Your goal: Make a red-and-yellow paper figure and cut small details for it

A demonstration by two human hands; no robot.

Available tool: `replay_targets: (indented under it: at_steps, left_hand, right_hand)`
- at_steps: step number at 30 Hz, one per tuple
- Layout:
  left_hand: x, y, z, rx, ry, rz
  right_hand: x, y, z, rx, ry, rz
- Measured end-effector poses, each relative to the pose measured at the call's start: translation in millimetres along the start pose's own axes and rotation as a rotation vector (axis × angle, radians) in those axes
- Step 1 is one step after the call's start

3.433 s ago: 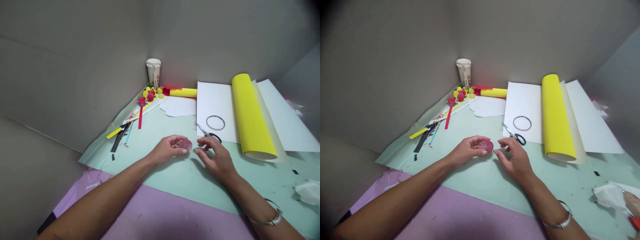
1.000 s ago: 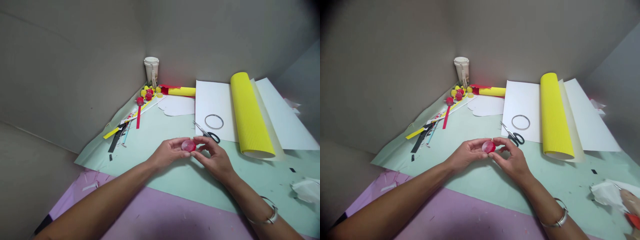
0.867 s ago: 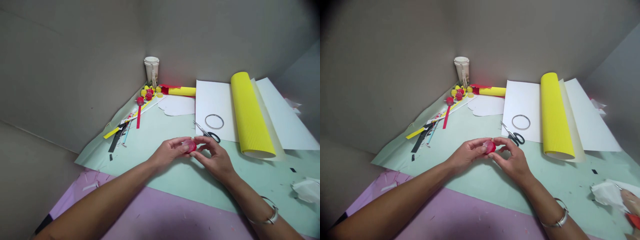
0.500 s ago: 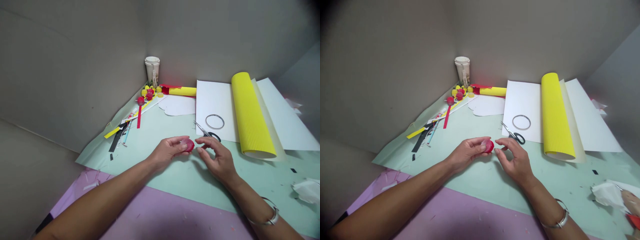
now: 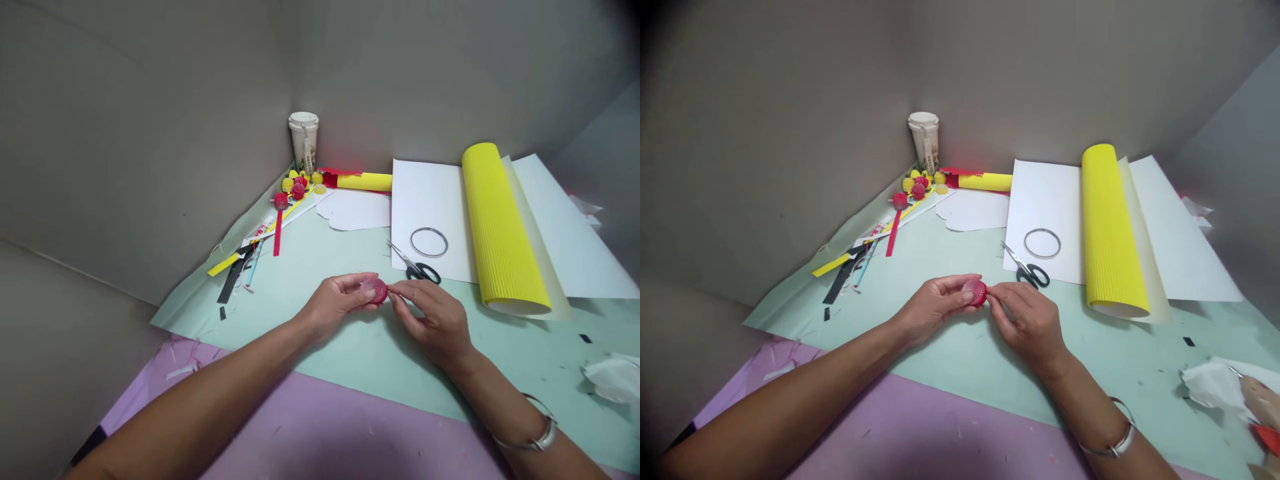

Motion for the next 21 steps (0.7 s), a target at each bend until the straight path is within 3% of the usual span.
replay_targets:
  at_steps: [21]
  left_hand:
    - [-2.1, -1.2, 0.3, 0.066, -0.075, 0.096]
  right_hand:
    - [0.4, 0.8, -7.2, -0.116, -0.02, 0.033]
Point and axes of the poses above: each hand's wrist, its own x-axis towards the middle knuckle, its own y-axis out of the back of the hand, z = x × y, the point moved 8 cm from there along x, towards the middle knuckle, and after that the axes turned 5 degrees about -z, right-handed, at the moved point
